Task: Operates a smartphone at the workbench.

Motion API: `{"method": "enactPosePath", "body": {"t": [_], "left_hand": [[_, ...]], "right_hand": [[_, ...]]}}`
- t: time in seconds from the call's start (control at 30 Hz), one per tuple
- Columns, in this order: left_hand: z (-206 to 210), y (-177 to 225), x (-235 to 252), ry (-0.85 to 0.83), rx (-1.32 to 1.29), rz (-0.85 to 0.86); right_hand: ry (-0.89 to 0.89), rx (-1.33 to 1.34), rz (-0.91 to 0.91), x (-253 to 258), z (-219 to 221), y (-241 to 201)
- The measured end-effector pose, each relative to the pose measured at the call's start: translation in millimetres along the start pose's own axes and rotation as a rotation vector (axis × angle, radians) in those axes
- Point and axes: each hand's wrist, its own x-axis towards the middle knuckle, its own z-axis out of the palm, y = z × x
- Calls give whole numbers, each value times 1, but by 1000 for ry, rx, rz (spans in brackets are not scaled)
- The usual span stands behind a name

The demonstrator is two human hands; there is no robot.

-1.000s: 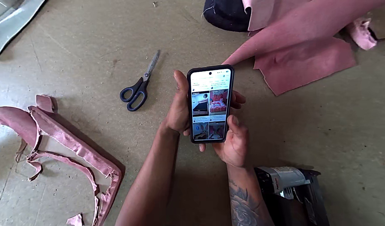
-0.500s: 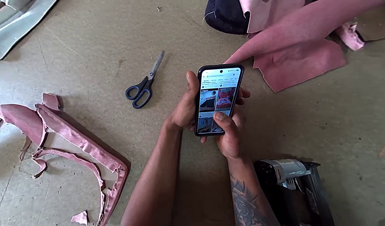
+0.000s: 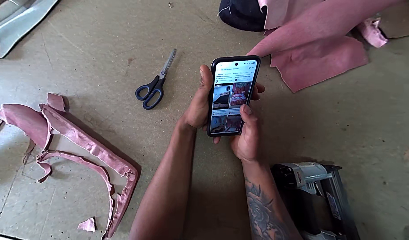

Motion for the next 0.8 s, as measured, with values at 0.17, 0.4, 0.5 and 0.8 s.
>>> {"method": "enactPosePath", "body": {"t": [0.17, 0.4, 0.5, 0.8], "left_hand": [[-30, -12, 0, -124, -144, -5], [0, 3, 12, -139, 67, -78], [-3, 3, 6, -106, -8, -80], [-1, 1, 5, -63, -153, -30]], "right_hand": [[-82, 142, 8, 0, -2, -2], [-199, 306, 34, -1, -2, -5], [-226, 340, 44, -2, -4, -5], [-261, 389, 91, -2, -9, -6]]}}
